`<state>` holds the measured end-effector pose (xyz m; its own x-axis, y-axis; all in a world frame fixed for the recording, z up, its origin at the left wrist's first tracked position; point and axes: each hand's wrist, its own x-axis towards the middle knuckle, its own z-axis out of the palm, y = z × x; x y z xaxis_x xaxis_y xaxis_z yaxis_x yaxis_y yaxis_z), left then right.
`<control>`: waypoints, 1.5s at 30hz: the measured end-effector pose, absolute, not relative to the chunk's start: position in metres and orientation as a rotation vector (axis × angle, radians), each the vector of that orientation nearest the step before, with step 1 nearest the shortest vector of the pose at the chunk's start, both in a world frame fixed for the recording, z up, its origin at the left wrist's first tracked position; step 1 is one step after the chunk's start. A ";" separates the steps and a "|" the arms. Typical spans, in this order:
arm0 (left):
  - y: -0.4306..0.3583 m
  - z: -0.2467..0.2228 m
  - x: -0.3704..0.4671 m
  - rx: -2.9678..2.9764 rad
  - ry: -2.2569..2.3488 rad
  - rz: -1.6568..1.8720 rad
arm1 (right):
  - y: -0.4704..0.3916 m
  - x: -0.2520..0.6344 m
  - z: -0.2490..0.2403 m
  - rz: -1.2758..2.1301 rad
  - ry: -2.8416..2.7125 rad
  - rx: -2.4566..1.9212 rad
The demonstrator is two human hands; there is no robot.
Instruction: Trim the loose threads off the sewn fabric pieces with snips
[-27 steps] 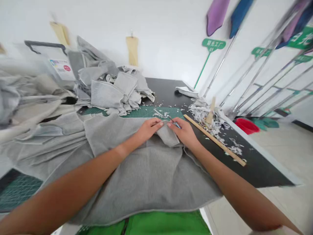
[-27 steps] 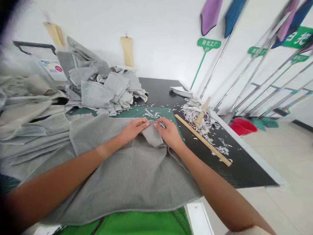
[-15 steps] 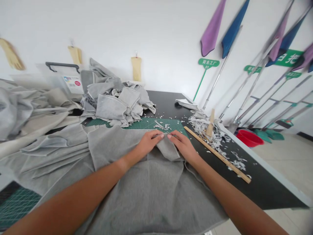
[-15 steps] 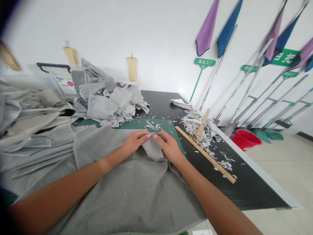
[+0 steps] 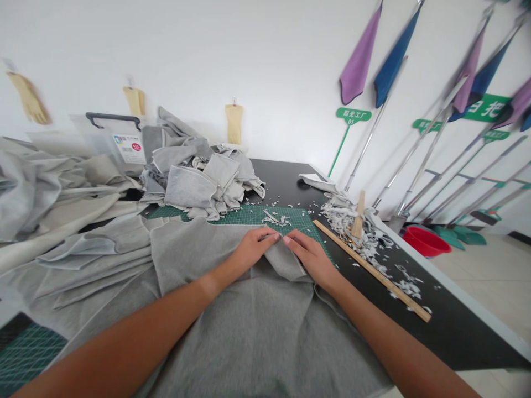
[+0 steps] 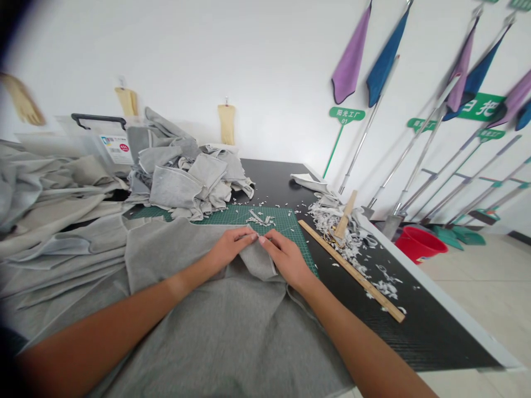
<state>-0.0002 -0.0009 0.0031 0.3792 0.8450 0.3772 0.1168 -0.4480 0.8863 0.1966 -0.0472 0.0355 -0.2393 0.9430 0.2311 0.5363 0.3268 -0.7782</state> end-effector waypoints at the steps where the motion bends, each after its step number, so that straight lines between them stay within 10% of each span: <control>1: 0.000 0.003 0.000 1.821 0.842 1.126 | -0.047 0.197 0.036 0.738 -1.898 -1.304; 45: -0.002 0.003 -0.001 1.824 0.807 1.099 | -0.047 0.191 0.028 0.734 -1.793 -1.307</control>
<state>-0.0011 -0.0018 0.0032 0.4090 0.8351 0.3680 0.1009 -0.4422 0.8912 0.1912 -0.0471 0.0283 -0.1641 0.9528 0.2554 0.5002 0.3035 -0.8110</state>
